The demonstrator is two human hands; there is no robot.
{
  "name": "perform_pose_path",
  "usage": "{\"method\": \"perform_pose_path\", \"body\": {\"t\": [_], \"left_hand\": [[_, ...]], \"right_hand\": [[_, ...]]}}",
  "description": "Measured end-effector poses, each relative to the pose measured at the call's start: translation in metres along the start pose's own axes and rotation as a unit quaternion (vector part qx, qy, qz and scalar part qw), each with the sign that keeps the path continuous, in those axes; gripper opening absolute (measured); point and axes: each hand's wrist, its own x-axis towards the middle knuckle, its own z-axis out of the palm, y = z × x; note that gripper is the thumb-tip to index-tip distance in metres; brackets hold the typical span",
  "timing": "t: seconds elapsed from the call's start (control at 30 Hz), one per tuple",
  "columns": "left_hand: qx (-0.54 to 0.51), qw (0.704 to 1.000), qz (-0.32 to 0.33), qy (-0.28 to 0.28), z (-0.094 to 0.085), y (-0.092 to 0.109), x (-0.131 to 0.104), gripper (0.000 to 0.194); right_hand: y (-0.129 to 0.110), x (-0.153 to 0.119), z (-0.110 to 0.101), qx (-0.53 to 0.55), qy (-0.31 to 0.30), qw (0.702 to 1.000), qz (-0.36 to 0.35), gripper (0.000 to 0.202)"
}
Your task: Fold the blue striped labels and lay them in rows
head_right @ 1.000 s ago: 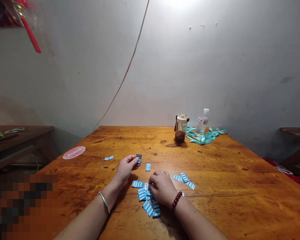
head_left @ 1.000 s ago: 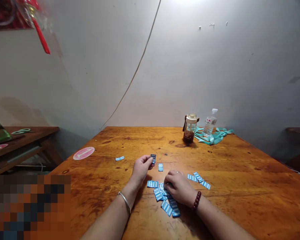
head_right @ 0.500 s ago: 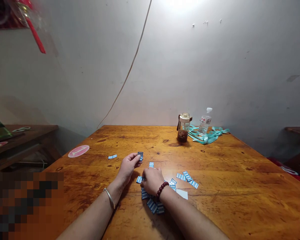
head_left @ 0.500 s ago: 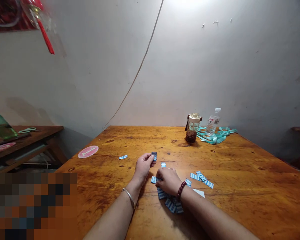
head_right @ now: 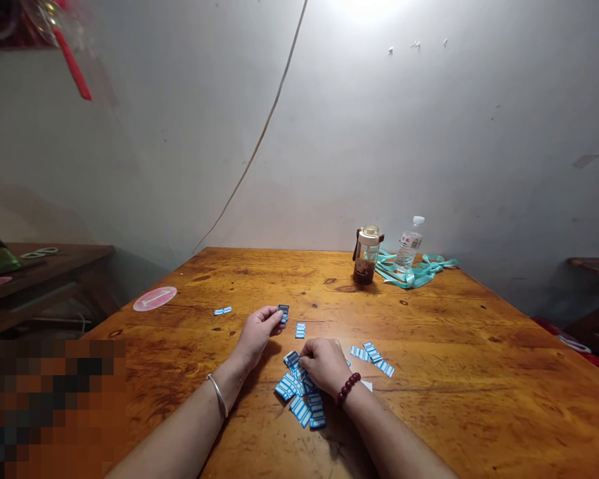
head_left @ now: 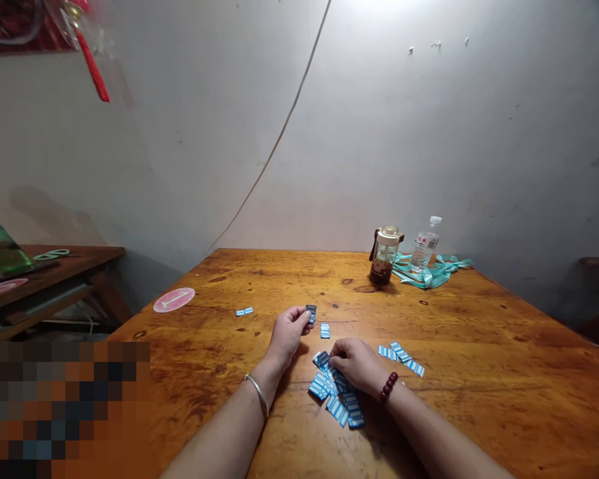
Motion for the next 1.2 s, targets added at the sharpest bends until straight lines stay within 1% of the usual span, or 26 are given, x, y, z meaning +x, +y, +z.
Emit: {"method": "perform_pose_path", "body": {"t": [0.23,0.47,0.6,0.67,0.73,0.87,1.1,1.2], "left_hand": [[0.005,1.000,0.002,-0.013,0.0013,0.0009,-0.0006,0.025],[0.007,1.000,0.000,-0.022,0.0011,-0.0014,-0.0003,0.026],[0.007,0.999,-0.006,-0.033,0.0009,-0.0042,0.0006,0.026],[0.009,0.999,-0.012,-0.037,0.0007,-0.0058,0.0007,0.026],[0.014,0.999,-0.018,-0.040,0.0007,-0.0071,0.0007,0.026],[0.019,0.999,-0.016,-0.044,0.0018,-0.0072,0.0004,0.025],[0.020,0.999,-0.014,-0.047,0.0021,-0.0063,0.0010,0.021],[0.016,0.999,-0.011,-0.046,0.0017,-0.0065,0.0009,0.021]], "right_hand": [[0.0008,-0.0040,-0.0023,0.052,0.016,0.998,-0.012,0.014],[0.0086,0.0015,-0.0066,0.185,0.005,0.983,0.013,0.008],[0.0086,0.0015,-0.0075,0.221,-0.004,0.975,0.000,0.010],[0.0060,-0.0006,-0.0071,0.208,-0.017,0.978,-0.011,0.014],[0.0035,-0.0032,-0.0063,0.168,-0.025,0.985,-0.017,0.017],[0.0031,-0.0058,-0.0050,0.090,-0.012,0.995,-0.027,0.018],[0.0057,-0.0029,-0.0072,0.103,0.014,0.994,-0.018,0.017],[0.0050,-0.0028,-0.0077,0.077,0.014,0.997,-0.026,0.017]]}}
